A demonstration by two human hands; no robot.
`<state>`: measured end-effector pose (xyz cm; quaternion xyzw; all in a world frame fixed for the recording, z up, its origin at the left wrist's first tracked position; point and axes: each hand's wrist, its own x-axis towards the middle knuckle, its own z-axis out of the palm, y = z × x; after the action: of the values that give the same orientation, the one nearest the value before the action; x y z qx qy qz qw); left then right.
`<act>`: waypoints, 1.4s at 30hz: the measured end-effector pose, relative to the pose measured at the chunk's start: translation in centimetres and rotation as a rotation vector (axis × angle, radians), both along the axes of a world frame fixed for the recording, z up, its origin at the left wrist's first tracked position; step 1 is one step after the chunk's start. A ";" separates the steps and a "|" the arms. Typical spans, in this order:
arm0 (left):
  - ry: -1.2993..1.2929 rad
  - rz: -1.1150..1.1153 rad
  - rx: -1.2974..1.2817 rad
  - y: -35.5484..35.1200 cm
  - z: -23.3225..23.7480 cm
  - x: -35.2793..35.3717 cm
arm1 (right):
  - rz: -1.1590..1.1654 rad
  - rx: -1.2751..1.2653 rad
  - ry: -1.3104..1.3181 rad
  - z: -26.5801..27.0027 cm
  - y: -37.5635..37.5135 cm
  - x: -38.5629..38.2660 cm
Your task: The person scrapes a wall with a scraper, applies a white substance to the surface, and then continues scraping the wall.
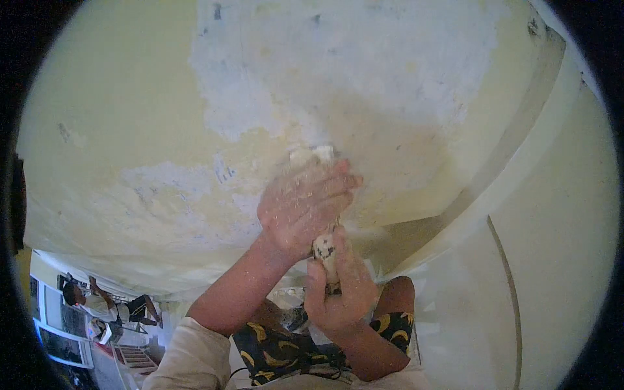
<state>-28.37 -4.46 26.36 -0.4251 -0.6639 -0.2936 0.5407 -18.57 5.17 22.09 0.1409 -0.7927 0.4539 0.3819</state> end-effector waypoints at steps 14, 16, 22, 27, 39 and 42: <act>-0.026 0.008 0.041 -0.6 0.0 0.3 | -0.004 0.049 -0.009 0.3 -0.7 -0.4; -0.030 0.051 -0.007 -0.8 -0.6 0.6 | -0.032 0.137 0.152 -0.6 -0.5 -0.7; 0.004 0.064 0.005 -0.8 0.3 0.0 | 0.037 0.046 0.047 0.4 -0.4 -0.8; 0.001 0.052 0.012 -1.3 0.9 0.0 | 0.031 0.060 0.104 0.7 -1.1 -1.0; -0.016 0.038 0.035 -1.9 -0.5 0.7 | 0.015 0.100 0.050 -0.1 -1.5 0.0; -0.013 0.033 0.024 -1.5 0.2 0.7 | 0.008 0.084 0.082 -0.1 -1.1 -0.2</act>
<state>-27.68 -5.94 26.56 -0.4055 -0.6707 -0.2954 0.5464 -18.79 4.08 21.95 0.1784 -0.7940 0.4157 0.4061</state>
